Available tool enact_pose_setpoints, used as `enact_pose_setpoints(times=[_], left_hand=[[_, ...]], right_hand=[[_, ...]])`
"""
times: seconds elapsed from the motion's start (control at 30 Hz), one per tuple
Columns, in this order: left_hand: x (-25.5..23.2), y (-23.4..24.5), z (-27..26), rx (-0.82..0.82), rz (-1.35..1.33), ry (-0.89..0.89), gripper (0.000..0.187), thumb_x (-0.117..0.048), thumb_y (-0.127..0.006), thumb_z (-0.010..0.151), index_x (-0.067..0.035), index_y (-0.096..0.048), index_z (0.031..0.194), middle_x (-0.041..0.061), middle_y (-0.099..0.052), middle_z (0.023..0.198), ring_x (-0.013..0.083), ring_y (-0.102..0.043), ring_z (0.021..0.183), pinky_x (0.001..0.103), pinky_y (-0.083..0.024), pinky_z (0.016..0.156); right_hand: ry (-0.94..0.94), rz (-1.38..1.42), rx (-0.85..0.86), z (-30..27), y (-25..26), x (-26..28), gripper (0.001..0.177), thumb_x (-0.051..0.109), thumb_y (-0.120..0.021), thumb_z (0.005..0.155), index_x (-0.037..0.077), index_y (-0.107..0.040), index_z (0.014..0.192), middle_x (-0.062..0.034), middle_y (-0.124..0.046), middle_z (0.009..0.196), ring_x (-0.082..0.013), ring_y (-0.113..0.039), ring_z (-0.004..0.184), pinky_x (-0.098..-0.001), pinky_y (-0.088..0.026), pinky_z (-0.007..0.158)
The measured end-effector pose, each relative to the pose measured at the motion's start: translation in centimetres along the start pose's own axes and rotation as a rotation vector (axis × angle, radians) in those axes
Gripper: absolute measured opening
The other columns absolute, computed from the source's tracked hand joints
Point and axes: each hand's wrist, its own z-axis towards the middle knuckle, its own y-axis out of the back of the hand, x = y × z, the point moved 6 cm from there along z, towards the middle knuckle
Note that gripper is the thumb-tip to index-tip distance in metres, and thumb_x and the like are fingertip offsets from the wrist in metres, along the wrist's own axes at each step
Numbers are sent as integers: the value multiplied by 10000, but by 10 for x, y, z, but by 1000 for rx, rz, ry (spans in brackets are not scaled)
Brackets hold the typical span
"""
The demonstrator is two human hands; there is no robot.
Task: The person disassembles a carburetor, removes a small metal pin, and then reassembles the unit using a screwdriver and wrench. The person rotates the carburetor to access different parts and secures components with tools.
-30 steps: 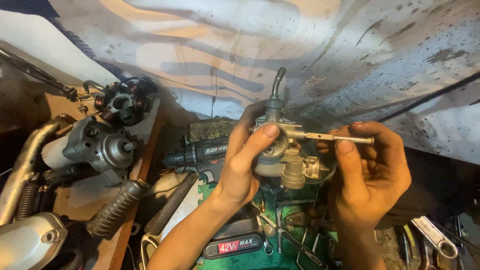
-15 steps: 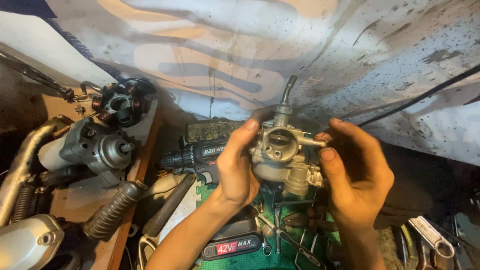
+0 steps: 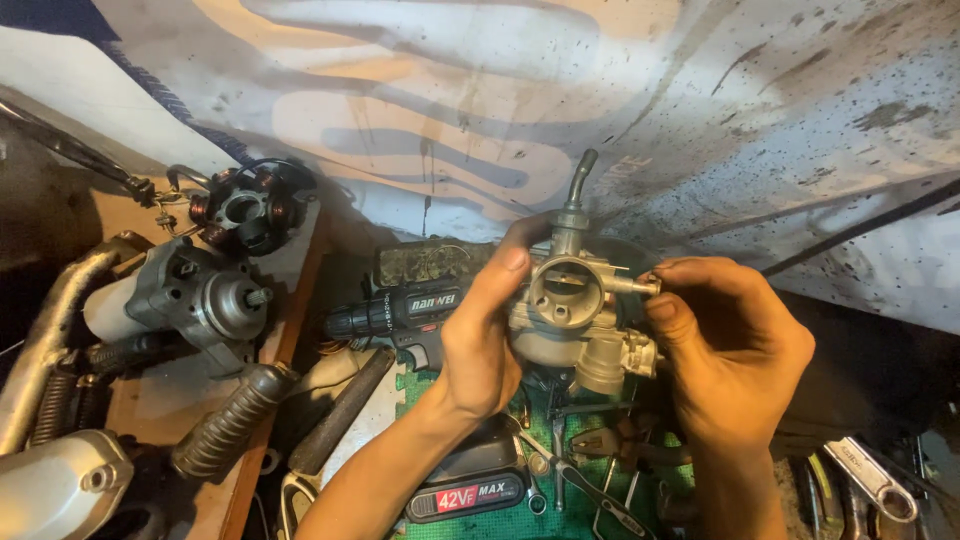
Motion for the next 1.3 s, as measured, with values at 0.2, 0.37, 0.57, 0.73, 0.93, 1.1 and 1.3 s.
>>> enact_pose_setpoints(times=[0.2, 0.37, 0.57, 0.73, 0.93, 1.1, 1.3], left_hand=[[-7, -4, -1, 38, 367, -9, 640, -241, -622, 899, 24, -458, 1458, 137, -622, 1237, 207, -586, 1140, 351, -473, 1013], [-14, -2, -1, 31, 380, -59, 552, -238, -616, 895, 59, -590, 1360, 161, -662, 1193, 215, -608, 1110, 334, -475, 1005], [-30, -11, -7, 78, 622, -245, 610, -250, -630, 888, 59, -550, 1407, 108, -650, 1251, 202, -613, 1146, 323, -481, 1023], [-34, -15, -7, 96, 635, -291, 625, -240, -617, 918, 55, -543, 1464, 119, -668, 1274, 194, -608, 1203, 313, -460, 1100], [-44, -15, -5, 29, 675, -315, 607, -184, -617, 896, 59, -552, 1449, 126, -685, 1244, 188, -624, 1150, 306, -482, 1054], [-44, -17, -9, 38, 667, -326, 609, -152, -617, 897, 62, -540, 1462, 127, -683, 1257, 180, -629, 1143, 302, -490, 1055], [-42, -16, -7, 27, 723, -338, 621, -155, -632, 883, 62, -557, 1460, 119, -674, 1222, 171, -613, 1113, 287, -481, 1026]], right_hand=[[56, 42, 35, 2, 1, -1, 229, 1, -780, 955, -42, -680, 1156, -115, -720, 1082, -148, -685, 989, -285, -563, 979], [170, -76, 105, 1, -9, 10, 193, -39, -811, 882, -51, -681, 1025, -124, -692, 1037, -183, -664, 993, -272, -537, 932], [164, 15, 112, -5, -10, 15, 170, -70, -782, 917, -65, -675, 1049, -115, -708, 1032, -176, -671, 985, -265, -542, 923], [51, -63, 96, -3, -12, 24, 209, -66, -744, 909, -62, -672, 1106, -127, -717, 1071, -176, -689, 1017, -283, -546, 954], [52, -89, -32, 6, 22, 20, 208, -47, -650, 982, -49, -658, 1190, -119, -722, 1113, -171, -711, 1033, -290, -567, 975], [185, -85, -56, 1, 28, 33, 91, -21, -653, 1076, -46, -664, 1163, -95, -722, 1135, -148, -715, 1044, -264, -588, 1001], [105, -285, 148, 19, 9, 24, 194, 22, -691, 976, -64, -675, 1150, -154, -716, 1182, -212, -681, 1105, -290, -533, 1005]])
